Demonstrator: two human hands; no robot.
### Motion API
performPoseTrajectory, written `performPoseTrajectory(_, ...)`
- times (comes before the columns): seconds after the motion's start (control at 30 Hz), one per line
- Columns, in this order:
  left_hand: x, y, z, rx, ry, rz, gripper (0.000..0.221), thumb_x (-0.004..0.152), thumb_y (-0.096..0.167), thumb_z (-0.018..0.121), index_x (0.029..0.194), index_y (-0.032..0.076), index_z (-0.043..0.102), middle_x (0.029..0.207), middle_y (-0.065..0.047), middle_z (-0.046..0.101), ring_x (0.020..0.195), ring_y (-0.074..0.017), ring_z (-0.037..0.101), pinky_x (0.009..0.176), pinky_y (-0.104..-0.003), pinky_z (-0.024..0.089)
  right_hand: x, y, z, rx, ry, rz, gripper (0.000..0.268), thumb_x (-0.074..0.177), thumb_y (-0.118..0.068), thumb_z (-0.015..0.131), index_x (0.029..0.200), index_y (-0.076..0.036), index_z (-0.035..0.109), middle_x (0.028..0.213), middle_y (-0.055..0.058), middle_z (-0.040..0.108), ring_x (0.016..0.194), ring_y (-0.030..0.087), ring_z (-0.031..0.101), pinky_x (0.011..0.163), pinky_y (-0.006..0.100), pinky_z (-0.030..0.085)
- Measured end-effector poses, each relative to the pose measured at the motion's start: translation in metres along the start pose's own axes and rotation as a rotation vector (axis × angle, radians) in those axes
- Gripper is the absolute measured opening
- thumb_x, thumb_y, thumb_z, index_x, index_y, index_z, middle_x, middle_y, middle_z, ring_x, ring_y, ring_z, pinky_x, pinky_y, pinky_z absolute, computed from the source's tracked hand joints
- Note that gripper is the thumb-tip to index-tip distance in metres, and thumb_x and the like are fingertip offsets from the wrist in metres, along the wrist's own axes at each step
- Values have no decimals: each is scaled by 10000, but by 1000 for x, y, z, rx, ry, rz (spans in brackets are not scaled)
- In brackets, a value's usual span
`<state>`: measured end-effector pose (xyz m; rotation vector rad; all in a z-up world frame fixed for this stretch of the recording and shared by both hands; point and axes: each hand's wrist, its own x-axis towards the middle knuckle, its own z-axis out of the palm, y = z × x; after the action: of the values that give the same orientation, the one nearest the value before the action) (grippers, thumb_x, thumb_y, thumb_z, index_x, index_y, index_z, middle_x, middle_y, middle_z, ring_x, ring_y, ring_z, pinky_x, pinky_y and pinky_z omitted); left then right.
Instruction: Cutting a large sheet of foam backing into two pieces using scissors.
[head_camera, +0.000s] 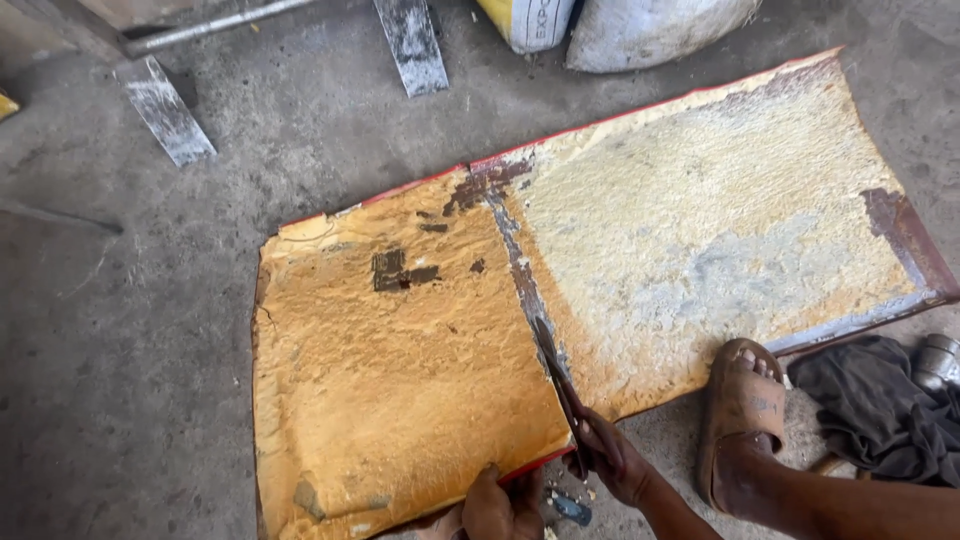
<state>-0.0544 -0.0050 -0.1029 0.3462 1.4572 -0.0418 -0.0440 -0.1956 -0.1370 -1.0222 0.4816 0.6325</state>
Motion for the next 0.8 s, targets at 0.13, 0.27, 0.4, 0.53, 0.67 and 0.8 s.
performPoseTrajectory(0.13, 32, -3, -22, 10, -183, -29, 436, 944, 39, 540, 1378, 21, 578, 1176, -249, 697, 953, -422, 670, 734, -480, 574, 4, 6, -1, -132, -25, -66, 767, 934, -236, 650, 1649, -178, 379, 801, 99, 634, 667, 170, 492, 601, 329, 440)
performPoseTrajectory(0.27, 22, 0, -13, 38, -156, -35, 415, 976, 58, 502, 1368, -59, 571, 1198, -305, 689, 983, -458, 667, 766, -500, 567, 22, 54, -42, 82, 50, 38, 550, 969, -222, 629, 1487, -48, 557, 809, 234, 706, 659, 268, 614, 585, 389, 483)
performPoseTrajectory(0.4, -34, 10, 7, -25, -24, 4, 475, 960, -36, 467, 1430, 21, 510, 1243, -297, 656, 1041, -460, 654, 845, -545, 571, 25, 25, -24, -412, -27, -204, 563, 1002, -237, 499, 1538, -62, 498, 1280, 113, 603, 998, 233, 597, 854, 358, 492)
performPoseTrajectory(0.53, 20, -5, -17, 43, 84, -31, 314, 1071, 47, 485, 1367, -35, 553, 1067, -327, 700, 838, -466, 694, 663, -498, 602, 19, -21, 22, -515, 169, -11, 553, 1010, -413, 450, 1385, -46, 626, 1317, 114, 746, 1170, 237, 685, 998, 336, 553)
performPoseTrajectory(0.67, 17, -5, -6, 67, 110, -39, 360, 1071, 119, 536, 1378, -70, 526, 1065, -298, 704, 826, -410, 695, 666, -426, 600, 38, -20, 20, -151, 251, 144, 536, 938, -164, 634, 1451, -62, 520, 1284, 271, 716, 962, 318, 668, 683, 366, 505)
performPoseTrajectory(0.8, 17, -5, -5, 71, 93, 37, 291, 1065, 72, 524, 1345, 1, 560, 972, -276, 674, 717, -369, 640, 594, -408, 557, 50, 4, 8, 2, 288, 116, 471, 923, 47, 645, 1373, 2, 515, 1159, 342, 697, 583, 260, 540, 379, 322, 348)
